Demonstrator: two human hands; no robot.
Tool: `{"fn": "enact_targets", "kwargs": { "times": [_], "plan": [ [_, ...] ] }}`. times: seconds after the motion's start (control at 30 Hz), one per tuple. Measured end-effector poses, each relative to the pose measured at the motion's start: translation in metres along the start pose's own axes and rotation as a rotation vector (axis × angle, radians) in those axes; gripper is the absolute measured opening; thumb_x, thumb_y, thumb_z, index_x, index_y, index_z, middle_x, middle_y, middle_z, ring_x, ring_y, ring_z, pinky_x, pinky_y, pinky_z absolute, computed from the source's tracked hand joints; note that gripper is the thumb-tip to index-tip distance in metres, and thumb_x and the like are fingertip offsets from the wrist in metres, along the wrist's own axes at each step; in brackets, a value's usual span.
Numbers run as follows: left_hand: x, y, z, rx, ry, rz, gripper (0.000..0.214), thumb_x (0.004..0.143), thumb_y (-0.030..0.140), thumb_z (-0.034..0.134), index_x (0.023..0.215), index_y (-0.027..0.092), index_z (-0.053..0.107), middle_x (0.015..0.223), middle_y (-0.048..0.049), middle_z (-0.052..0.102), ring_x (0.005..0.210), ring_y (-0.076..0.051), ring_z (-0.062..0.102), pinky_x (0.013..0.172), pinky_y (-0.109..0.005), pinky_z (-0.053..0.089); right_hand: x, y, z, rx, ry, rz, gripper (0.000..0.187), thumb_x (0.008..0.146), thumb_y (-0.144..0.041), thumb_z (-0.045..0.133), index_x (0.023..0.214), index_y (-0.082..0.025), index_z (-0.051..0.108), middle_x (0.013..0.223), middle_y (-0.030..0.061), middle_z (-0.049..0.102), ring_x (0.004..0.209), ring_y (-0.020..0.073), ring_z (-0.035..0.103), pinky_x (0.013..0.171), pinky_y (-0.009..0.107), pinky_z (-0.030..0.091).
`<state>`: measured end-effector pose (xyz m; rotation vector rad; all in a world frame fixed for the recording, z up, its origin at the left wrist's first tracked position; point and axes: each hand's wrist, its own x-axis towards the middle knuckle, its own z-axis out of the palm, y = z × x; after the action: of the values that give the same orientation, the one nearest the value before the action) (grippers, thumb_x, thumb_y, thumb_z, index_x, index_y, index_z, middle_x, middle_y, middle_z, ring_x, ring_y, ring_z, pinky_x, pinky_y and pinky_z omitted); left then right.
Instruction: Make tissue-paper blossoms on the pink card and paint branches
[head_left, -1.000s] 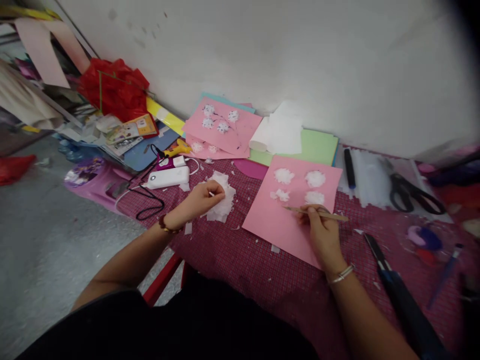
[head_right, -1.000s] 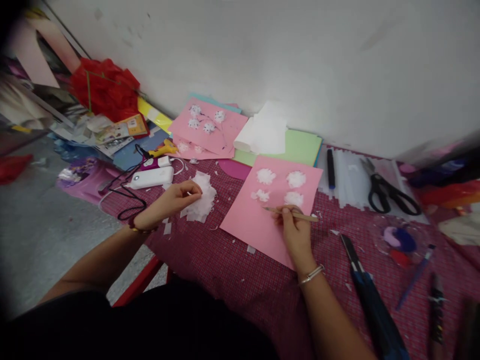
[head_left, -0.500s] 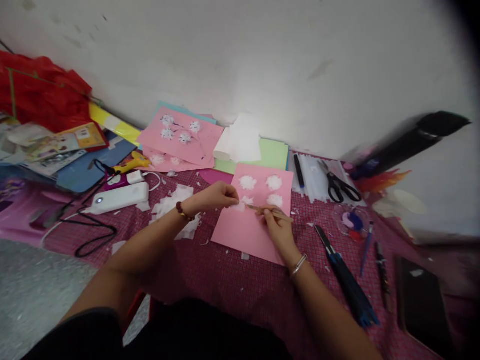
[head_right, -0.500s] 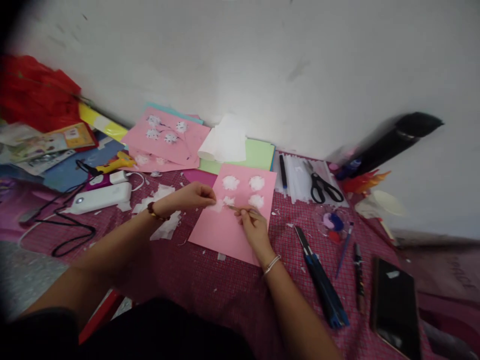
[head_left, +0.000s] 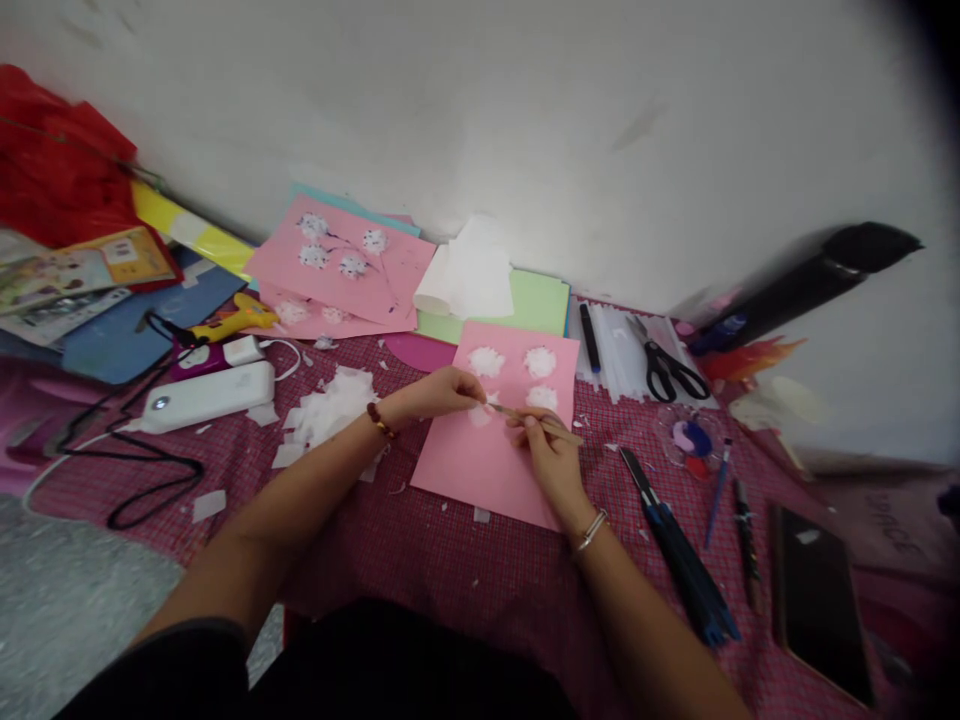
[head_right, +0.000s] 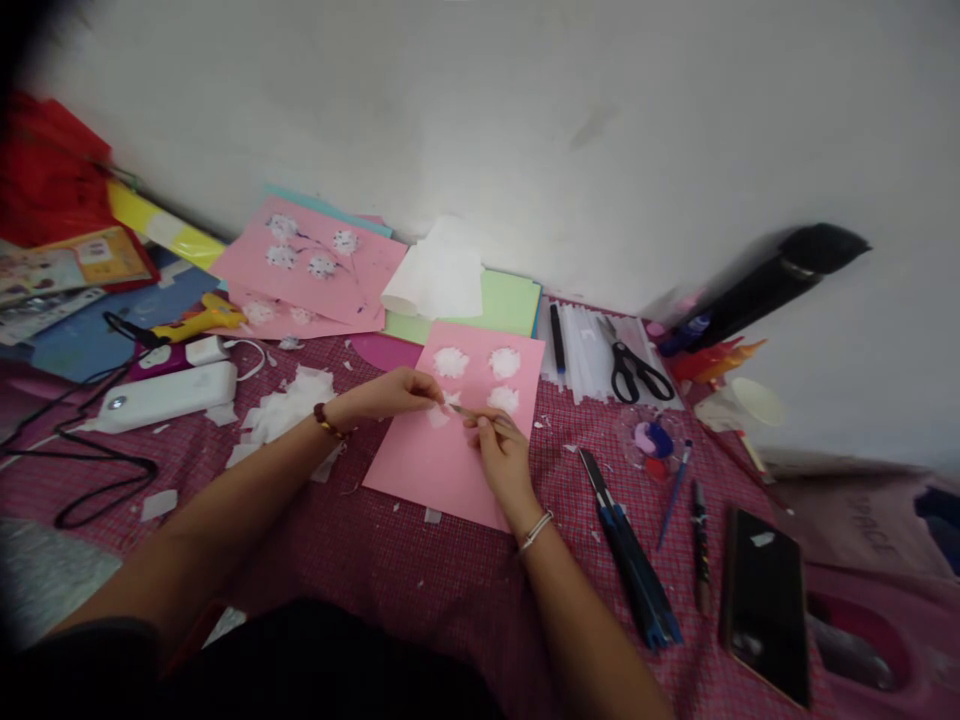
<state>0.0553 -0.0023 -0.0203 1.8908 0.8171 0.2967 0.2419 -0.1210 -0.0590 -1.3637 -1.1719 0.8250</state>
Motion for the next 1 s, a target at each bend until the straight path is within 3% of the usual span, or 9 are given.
{"fn": "enact_targets", "kwargs": {
  "times": [0.2,0.53,0.7,1.0],
  "plan": [
    [0.009,-0.008,0.012,0.041,0.113,-0.022,0.025,0.066,0.011,0.053,0.089,0.012,0.062,0.067,0.0010,0.057,0.059,-0.009,0.048,0.054,-0.019,0.035,-0.007,-0.004,-0.003,0.065,0.061,-0.050,0.019,0.090,-0.035,0.049,0.090,-0.021,0.063,0.081,0.0026,0.066,0.062,0.0139,0.058,0.063,0.030,0.050],
    [0.017,-0.018,0.017,-0.010,0.197,-0.032,0.023,0.066,0.007,0.053,0.087,0.012,0.060,0.069,0.0000,0.059,0.061,-0.010,0.051,0.056,-0.021,0.037,-0.010,-0.004,0.003,-0.171,-0.103,-0.143,0.020,0.091,-0.030,0.046,0.089,-0.025,0.065,0.084,0.0023,0.066,0.073,0.0169,0.060,0.069,0.031,0.049],
    [0.015,-0.012,0.016,-0.046,0.257,-0.007,0.016,0.067,0.009,0.056,0.082,0.012,0.060,0.071,-0.0011,0.060,0.065,-0.011,0.052,0.060,-0.022,0.040,-0.009,-0.003,0.002,-0.254,-0.153,-0.154,0.020,0.091,-0.028,0.044,0.096,-0.024,0.063,0.089,0.0033,0.066,0.083,0.0183,0.062,0.077,0.033,0.049],
    [0.006,0.009,-0.001,-0.148,0.534,0.033,0.012,0.073,0.017,0.056,0.082,0.011,0.062,0.068,-0.0004,0.057,0.059,-0.008,0.045,0.052,-0.020,0.035,-0.011,0.000,0.005,-0.310,-0.197,-0.239,0.020,0.089,-0.024,0.046,0.099,-0.025,0.063,0.097,0.0043,0.067,0.092,0.0196,0.062,0.085,0.034,0.048]
  ]
}}
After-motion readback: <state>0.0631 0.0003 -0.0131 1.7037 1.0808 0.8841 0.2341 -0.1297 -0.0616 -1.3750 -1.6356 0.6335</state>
